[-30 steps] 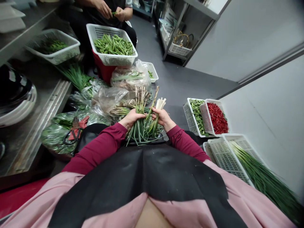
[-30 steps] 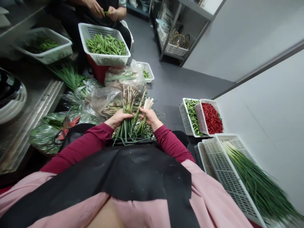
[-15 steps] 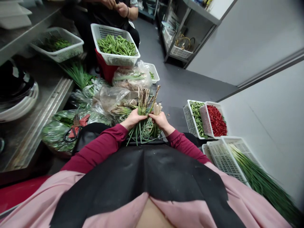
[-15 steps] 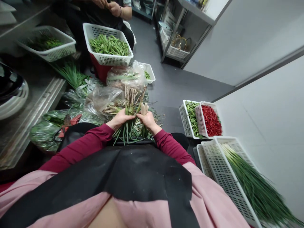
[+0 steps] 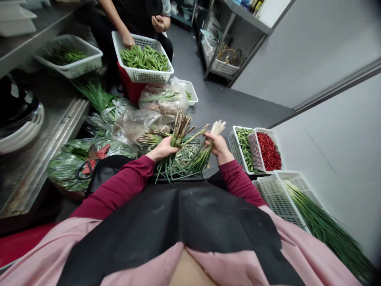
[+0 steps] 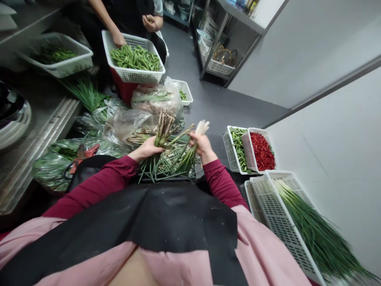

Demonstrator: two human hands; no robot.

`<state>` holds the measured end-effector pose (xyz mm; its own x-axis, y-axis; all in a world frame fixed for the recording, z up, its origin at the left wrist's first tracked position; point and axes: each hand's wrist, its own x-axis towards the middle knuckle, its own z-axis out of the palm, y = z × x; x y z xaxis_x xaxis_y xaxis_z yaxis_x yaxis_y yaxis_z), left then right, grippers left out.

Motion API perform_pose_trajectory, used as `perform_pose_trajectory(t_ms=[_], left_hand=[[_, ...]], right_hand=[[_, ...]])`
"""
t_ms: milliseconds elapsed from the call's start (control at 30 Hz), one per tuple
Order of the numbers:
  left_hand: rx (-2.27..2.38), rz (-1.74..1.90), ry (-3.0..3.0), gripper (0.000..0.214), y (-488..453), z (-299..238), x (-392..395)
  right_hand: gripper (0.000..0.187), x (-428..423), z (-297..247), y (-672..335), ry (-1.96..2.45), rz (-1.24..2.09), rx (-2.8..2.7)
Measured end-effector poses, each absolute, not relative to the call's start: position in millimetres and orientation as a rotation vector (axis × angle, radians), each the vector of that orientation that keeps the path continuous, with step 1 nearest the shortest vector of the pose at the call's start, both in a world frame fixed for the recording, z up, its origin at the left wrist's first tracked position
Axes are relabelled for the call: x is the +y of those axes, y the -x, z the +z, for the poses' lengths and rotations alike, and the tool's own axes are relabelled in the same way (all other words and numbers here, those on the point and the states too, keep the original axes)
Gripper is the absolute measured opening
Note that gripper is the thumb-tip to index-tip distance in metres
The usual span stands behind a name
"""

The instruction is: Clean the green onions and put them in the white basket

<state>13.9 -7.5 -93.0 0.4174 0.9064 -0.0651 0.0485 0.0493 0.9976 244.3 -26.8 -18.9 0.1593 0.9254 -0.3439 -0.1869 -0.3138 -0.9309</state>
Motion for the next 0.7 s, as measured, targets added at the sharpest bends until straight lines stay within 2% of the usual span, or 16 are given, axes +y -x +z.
perform_pose_trajectory(t_ms=[167,333,567,700], left_hand=[[0.893,0.725,-1.397,0.042,1,-86,-6],[0.897,0.681,-1.23,0.04,18,-80,-6],[0.768,0.697,-0.898,0.034,26,-84,-7],[0.745,0.685,-0.858,0.033,23,-85,-7]], right_hand=[[0.009,6,21,-319,1.343,1.16,-0.541],[0.016,12,37,-353,1.38,0.862,-0.634],[0.011,-9,-29,-275,1.771,1.129,-1.479],[0.01,-19,-65,-228,1.8,1.01,-1.551]])
